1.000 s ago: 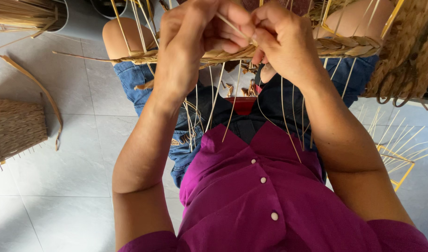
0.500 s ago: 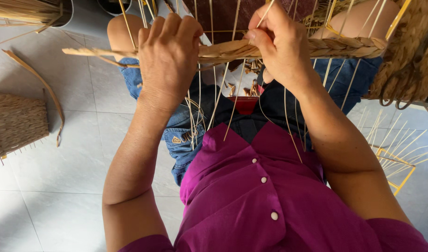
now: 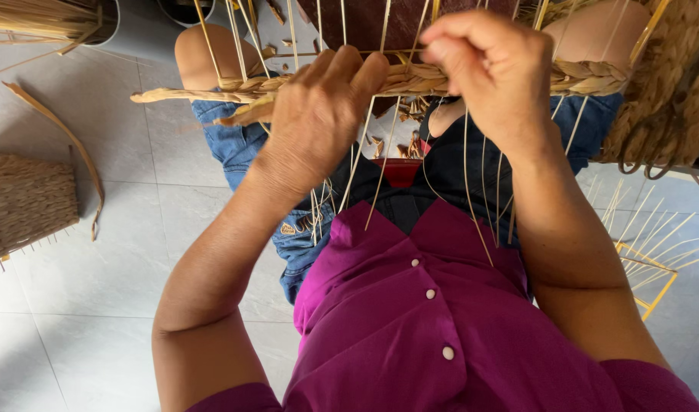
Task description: The person sits on the floor weaving a braided rim onto a basket frame, twisting and interlacing palm-leaf strips around the spokes. They cut a strip with scissors, continue braiding the rim, and use pliers to grip and tighten a strip before resuming weaving.
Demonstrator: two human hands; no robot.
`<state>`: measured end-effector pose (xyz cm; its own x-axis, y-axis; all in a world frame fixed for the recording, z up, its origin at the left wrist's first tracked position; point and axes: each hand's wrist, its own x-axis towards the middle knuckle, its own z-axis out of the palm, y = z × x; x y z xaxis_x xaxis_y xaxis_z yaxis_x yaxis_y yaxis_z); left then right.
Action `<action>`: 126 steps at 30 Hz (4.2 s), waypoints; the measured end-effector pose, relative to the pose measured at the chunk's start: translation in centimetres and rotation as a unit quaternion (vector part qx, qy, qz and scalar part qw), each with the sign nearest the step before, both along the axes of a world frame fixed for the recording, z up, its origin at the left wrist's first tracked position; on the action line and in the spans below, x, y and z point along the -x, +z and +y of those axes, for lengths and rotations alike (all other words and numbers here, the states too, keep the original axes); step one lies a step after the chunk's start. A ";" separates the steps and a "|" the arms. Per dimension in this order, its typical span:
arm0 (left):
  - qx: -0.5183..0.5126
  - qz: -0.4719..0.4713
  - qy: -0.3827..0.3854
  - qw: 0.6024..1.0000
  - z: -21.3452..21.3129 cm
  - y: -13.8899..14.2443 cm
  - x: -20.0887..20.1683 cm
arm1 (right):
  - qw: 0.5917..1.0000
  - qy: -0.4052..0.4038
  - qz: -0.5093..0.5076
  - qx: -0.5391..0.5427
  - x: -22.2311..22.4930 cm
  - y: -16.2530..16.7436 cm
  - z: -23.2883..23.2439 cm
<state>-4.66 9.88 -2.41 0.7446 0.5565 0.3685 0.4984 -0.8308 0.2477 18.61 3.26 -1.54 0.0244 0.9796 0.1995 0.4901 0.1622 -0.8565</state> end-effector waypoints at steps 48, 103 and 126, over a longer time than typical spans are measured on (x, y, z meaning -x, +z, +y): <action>0.189 -0.217 0.096 0.953 -0.1 0.1 3.0 | 0.979 0.053 -0.118 0.160 4.7 2.0 3.1; 0.394 -0.328 0.040 0.858 2.8 3.4 3.4 | 0.996 0.076 -0.049 0.025 5.5 -3.2 4.4; 0.028 -0.060 0.074 0.995 -0.7 1.0 5.1 | 0.998 0.046 0.012 0.050 6.5 -0.1 4.0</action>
<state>-9.78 9.14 -1.42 0.6056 0.6788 0.4153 0.5788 -0.7339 0.3556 12.11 7.30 -1.67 -0.0630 0.9929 0.1007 0.4558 0.1183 -0.8822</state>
